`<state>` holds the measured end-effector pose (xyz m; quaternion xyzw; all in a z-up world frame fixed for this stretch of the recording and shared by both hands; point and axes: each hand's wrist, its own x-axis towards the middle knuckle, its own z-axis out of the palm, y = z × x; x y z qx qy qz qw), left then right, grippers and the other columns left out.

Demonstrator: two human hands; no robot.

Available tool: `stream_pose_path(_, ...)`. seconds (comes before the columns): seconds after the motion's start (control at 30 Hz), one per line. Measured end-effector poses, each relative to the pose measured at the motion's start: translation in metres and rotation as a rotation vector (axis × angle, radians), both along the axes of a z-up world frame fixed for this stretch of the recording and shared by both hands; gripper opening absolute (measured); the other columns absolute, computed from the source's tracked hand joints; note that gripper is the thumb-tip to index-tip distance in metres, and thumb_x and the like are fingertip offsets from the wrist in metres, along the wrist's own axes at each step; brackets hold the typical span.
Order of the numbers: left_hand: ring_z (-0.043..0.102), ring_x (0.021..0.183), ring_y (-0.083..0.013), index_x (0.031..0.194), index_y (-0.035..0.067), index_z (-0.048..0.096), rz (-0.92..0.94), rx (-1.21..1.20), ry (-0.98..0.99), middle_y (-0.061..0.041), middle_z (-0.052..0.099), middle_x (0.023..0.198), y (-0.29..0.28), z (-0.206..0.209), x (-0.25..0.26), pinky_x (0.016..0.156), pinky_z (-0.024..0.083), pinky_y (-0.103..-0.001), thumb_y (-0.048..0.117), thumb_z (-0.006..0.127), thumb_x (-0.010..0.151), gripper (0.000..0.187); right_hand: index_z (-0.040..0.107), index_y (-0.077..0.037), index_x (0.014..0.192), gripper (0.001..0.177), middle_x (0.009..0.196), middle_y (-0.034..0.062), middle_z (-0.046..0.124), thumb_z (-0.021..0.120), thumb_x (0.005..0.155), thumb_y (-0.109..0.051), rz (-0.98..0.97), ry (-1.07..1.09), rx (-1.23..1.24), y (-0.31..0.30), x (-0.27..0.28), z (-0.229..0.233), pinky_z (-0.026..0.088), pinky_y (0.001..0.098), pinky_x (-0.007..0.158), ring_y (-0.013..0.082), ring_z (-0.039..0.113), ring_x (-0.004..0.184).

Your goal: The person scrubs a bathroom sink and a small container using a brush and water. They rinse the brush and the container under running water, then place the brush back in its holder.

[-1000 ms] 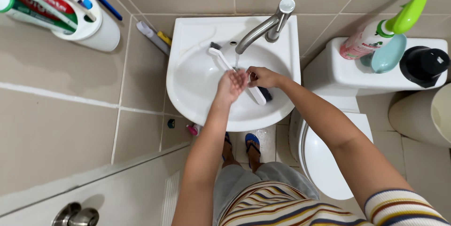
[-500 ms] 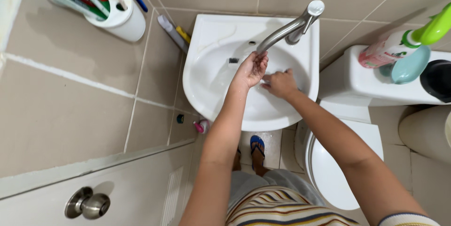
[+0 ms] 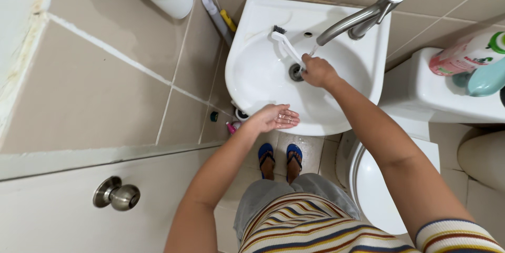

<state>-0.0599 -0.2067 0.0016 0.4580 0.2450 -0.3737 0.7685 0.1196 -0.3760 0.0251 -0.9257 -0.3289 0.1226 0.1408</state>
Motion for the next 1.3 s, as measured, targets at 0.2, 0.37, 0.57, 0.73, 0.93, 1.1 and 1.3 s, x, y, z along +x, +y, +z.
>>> stream_pose_path(0.2, 0.075, 0.101, -0.0268, 0.115, -0.007, 0.070, 0.054, 0.279, -0.068, -0.022, 0.075, 0.111, 0.063, 0.005, -0.017, 0.093, 0.062, -0.036, 0.030, 0.047, 0.106, 0.044, 0.062, -0.001, 0.114, 0.043, 0.092, 0.0221, 0.072, 0.057, 0.099, -0.041, -0.116, 0.101, -0.160, 0.008, -0.006, 0.027, 0.055, 0.0513, 0.081, 0.0401, 0.071, 0.088)
stream_pose_path(0.37, 0.075, 0.099, -0.0241, 0.116, -0.009, 0.072, 0.269, 0.627, -0.361, -0.022, 0.076, 0.112, 0.107, 0.008, -0.019, 0.091, 0.060, -0.035, 0.025, 0.053, 0.108, 0.040, 0.066, -0.003, 0.118, 0.064, 0.094, 0.0183, 0.073, 0.045, 0.102, -0.062, -0.203, 0.220, -0.230, 0.007, -0.011, 0.041, 0.056, 0.0503, 0.087, 0.0356, 0.072, 0.095)
stream_pose_path(0.57, 0.059, 0.131, -0.0271, 0.127, -0.001, 0.068, -0.182, 1.724, -1.090, -0.013, 0.065, 0.141, 0.118, -0.013, -0.025, 0.112, 0.045, -0.034, 0.025, 0.049, 0.108, 0.038, 0.044, -0.004, 0.145, 0.063, 0.107, 0.0234, 0.071, 0.040, 0.106, -0.054, -0.326, 0.289, -0.090, -0.012, -0.010, 0.015, 0.052, 0.0525, 0.090, 0.0409, 0.068, 0.102)
stream_pose_path(0.73, 0.027, 0.152, -0.0288, 0.148, 0.001, 0.048, -0.271, 1.731, -1.034, -0.015, 0.043, 0.159, 0.050, -0.032, -0.060, 0.126, 0.015, -0.046, 0.038, 0.033, 0.110, 0.056, 0.036, -0.013, 0.155, 0.056, 0.123, 0.0266, 0.066, 0.038, 0.110, -0.047, -0.185, 0.179, 0.154, -0.031, -0.008, 0.002, 0.048, 0.0514, 0.092, 0.0437, 0.061, 0.110)
stream_pose_path(0.93, 0.029, 0.154, -0.0280, 0.152, -0.003, 0.041, -0.344, 1.567, -1.029, -0.020, 0.039, 0.162, -0.091, -0.011, -0.065, 0.127, 0.018, -0.043, 0.047, 0.038, 0.104, 0.069, 0.035, -0.022, 0.158, 0.057, 0.112, 0.0181, 0.068, 0.038, 0.106, -0.044, -0.361, 0.483, 0.121, -0.045, -0.017, 0.032, 0.053, 0.0428, 0.064, 0.0275, 0.061, 0.063)
stream_pose_path(1.1, 0.058, 0.131, -0.0367, 0.139, -0.001, 0.057, -0.492, 1.248, -0.894, -0.024, 0.061, 0.141, -0.180, -0.014, -0.003, 0.111, 0.044, -0.047, 0.044, 0.030, 0.112, 0.059, 0.041, -0.020, 0.156, 0.054, 0.086, 0.0185, 0.064, 0.043, 0.106, -0.040, -0.339, 0.540, 0.152, -0.061, -0.005, 0.039, 0.051, 0.0409, 0.053, 0.0245, 0.056, 0.056)
stream_pose_path(1.3, 0.069, 0.108, -0.0353, 0.116, 0.013, 0.074, -0.135, 0.974, -0.691, -0.013, 0.074, 0.115, -0.110, -0.092, 0.067, 0.095, 0.052, -0.047, 0.035, 0.056, 0.095, 0.035, 0.055, -0.008, 0.142, 0.044, 0.089, 0.0106, 0.067, 0.048, 0.103, -0.029, -0.371, 0.672, 0.298, -0.074, 0.021, -0.010, 0.057, 0.0394, 0.050, 0.0214, 0.062, 0.057)
